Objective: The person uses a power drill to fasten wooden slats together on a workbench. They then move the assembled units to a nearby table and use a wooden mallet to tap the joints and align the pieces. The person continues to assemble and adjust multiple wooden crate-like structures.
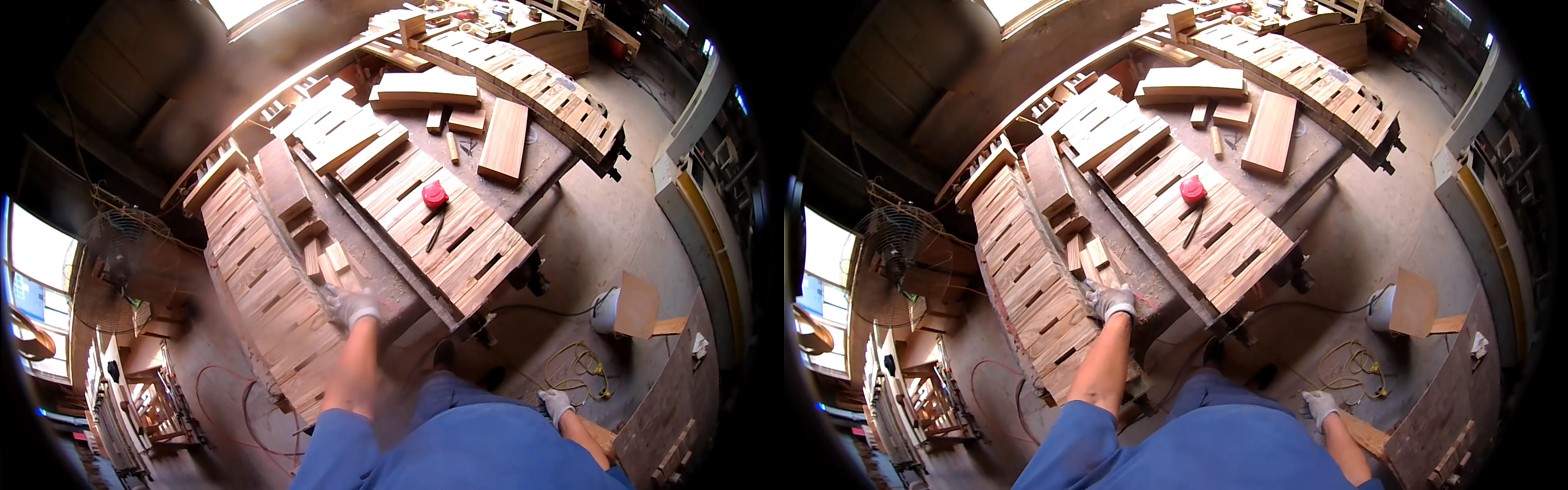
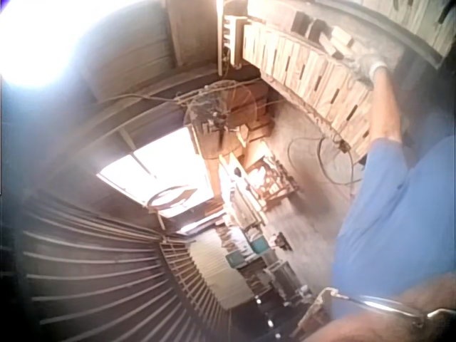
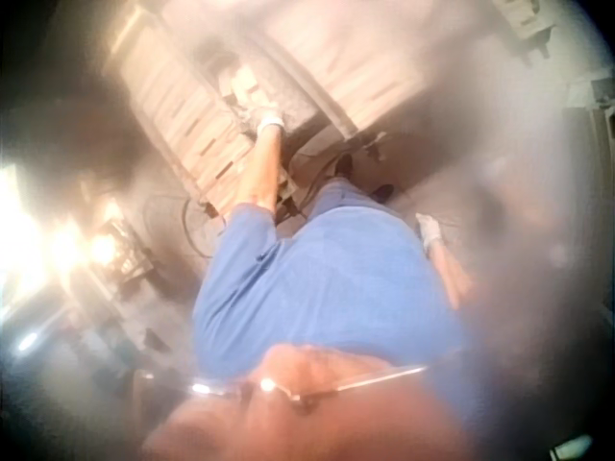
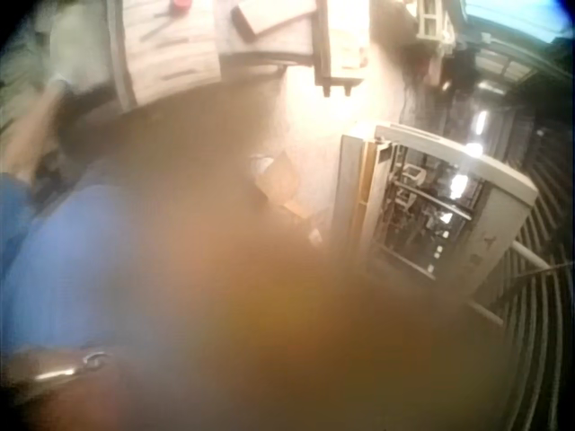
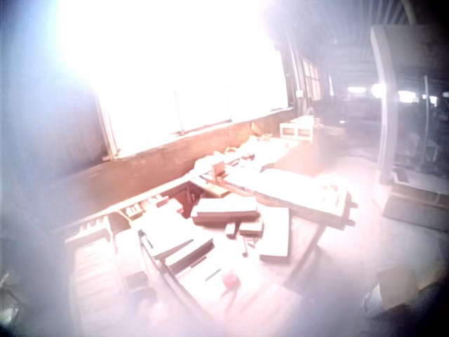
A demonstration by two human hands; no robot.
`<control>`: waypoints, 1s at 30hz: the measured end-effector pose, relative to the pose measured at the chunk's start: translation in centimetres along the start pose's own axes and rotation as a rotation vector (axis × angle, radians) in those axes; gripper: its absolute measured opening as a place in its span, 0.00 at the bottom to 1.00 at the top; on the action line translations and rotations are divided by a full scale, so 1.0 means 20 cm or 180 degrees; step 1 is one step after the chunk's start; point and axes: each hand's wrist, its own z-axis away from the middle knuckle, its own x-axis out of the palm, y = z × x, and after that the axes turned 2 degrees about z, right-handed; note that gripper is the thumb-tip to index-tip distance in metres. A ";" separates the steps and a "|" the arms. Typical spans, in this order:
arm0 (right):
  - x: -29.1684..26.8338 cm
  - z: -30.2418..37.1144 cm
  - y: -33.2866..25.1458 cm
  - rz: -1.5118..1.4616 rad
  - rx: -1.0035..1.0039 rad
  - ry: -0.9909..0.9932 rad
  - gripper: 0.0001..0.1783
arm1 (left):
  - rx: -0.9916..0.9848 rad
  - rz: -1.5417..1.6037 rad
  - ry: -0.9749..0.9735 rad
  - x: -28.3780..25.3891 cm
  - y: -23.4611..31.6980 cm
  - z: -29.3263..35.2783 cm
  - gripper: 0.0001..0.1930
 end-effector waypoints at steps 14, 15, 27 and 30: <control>0.05 0.02 -0.06 0.0244 -0.0111 -0.0159 0.12 | -0.0949 -0.0254 -0.0289 -0.07 0.07 0.27 0.56; 0.05 0.00 -0.06 0.0162 -0.0035 -0.0168 0.12 | -0.1009 -0.0234 -0.0334 -0.08 0.08 0.25 0.57; -0.03 -0.02 -0.11 -0.0213 -0.0095 -0.0123 0.14 | 0.2933 -0.1473 -0.0202 -0.06 -0.06 0.21 0.43; -0.04 -0.05 -0.28 0.0268 -0.0975 0.0170 0.15 | 0.3109 -0.1830 -0.0573 0.01 -0.16 0.06 0.39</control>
